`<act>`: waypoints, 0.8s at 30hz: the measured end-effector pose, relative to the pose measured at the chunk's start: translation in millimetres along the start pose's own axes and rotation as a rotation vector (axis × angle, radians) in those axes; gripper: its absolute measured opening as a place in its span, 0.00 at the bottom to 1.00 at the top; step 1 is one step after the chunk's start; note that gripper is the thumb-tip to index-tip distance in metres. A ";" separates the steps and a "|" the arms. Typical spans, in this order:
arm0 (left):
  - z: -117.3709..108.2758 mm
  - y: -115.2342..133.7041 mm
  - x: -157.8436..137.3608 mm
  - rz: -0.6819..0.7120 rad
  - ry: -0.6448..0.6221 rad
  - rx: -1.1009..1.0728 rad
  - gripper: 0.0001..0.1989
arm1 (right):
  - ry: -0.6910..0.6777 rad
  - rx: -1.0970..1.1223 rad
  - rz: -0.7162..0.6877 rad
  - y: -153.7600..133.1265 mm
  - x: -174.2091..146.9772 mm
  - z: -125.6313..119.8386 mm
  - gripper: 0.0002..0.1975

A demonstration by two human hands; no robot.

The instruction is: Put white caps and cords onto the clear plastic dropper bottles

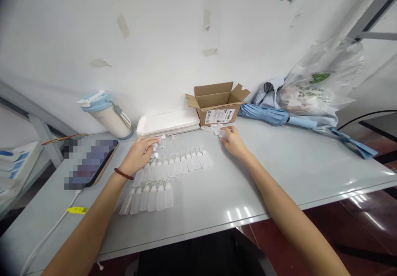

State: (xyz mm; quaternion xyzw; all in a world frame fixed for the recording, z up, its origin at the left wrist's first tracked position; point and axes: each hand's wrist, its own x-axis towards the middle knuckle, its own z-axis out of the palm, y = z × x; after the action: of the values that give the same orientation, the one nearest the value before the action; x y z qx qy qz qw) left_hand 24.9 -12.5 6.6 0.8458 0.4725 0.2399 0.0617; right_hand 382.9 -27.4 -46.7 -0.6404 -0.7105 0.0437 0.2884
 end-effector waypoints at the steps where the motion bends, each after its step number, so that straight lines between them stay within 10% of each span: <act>1: -0.3 1.7 0.0 0.004 0.003 -0.014 0.21 | 0.002 0.003 0.008 0.0 -0.2 -0.8 0.20; 18: -15.8 43.7 -11.8 -0.076 0.333 -0.287 0.14 | 0.220 0.146 0.074 -44.6 -10.4 -20.3 0.15; 24: -10.8 78.3 -19.0 0.104 0.278 -0.337 0.08 | -0.177 0.811 0.023 -124.6 -40.1 -22.1 0.15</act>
State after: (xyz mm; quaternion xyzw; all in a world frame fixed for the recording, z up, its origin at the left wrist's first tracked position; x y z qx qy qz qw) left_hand 71.9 -72.3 35.4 0.8057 0.3852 0.4326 0.1241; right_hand 283.5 -93.7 11.2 -0.4765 -0.6505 0.3782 0.4547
